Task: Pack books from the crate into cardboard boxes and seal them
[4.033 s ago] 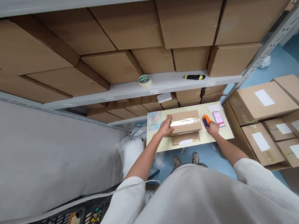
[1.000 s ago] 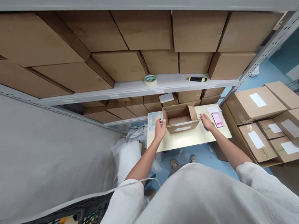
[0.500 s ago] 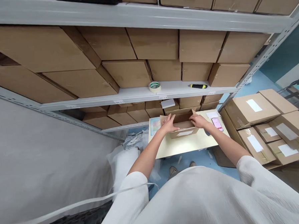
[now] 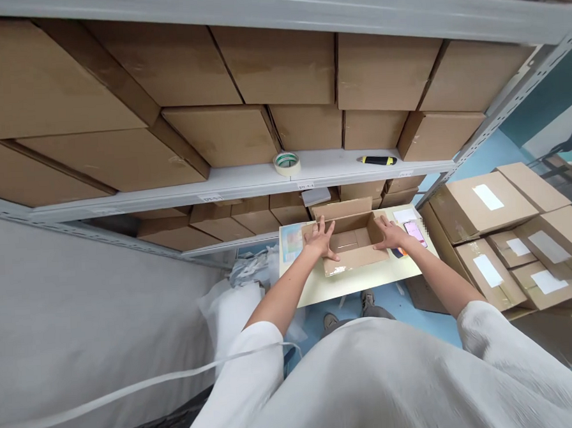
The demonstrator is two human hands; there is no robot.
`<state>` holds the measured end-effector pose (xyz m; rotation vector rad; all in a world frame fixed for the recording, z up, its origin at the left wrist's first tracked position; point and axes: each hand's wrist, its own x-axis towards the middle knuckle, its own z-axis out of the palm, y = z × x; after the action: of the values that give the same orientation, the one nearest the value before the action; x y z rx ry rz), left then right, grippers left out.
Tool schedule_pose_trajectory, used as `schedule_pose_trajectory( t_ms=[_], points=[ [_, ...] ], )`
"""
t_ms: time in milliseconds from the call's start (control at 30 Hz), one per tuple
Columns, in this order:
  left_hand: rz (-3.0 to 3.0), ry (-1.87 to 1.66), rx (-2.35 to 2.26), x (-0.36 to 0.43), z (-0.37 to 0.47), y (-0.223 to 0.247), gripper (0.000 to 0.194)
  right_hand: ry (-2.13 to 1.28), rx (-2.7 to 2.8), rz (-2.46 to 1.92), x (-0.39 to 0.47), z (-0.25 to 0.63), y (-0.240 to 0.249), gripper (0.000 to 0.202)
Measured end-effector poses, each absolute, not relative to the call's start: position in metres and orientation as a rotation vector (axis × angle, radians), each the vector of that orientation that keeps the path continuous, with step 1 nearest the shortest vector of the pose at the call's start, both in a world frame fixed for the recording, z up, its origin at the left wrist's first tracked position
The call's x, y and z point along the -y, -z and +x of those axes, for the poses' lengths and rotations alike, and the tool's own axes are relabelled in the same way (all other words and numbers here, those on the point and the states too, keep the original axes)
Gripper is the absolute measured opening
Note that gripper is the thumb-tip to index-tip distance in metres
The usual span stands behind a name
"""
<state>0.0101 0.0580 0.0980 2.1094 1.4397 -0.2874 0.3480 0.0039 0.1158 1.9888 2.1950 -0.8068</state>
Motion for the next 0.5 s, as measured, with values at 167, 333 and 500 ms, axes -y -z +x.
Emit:
schedule_pose_trajectory(
  t_ms=[167,333,500],
  points=[
    [2.060,0.300,-1.443,-0.063,0.011,-0.102,0.162,0.875,-2.278,1.776,-0.060,0.346,-0.098,0.148],
    [2.069,0.302,-1.483,-0.056,0.011,-0.106,0.162,0.801,-2.272,1.643,-0.101,0.331,-0.082,0.154],
    [2.038,0.056,-1.515,-0.038,0.001,-0.108,0.155,0.694,-2.174,1.476,-0.109,0.328,-0.075,0.170]
  ],
)
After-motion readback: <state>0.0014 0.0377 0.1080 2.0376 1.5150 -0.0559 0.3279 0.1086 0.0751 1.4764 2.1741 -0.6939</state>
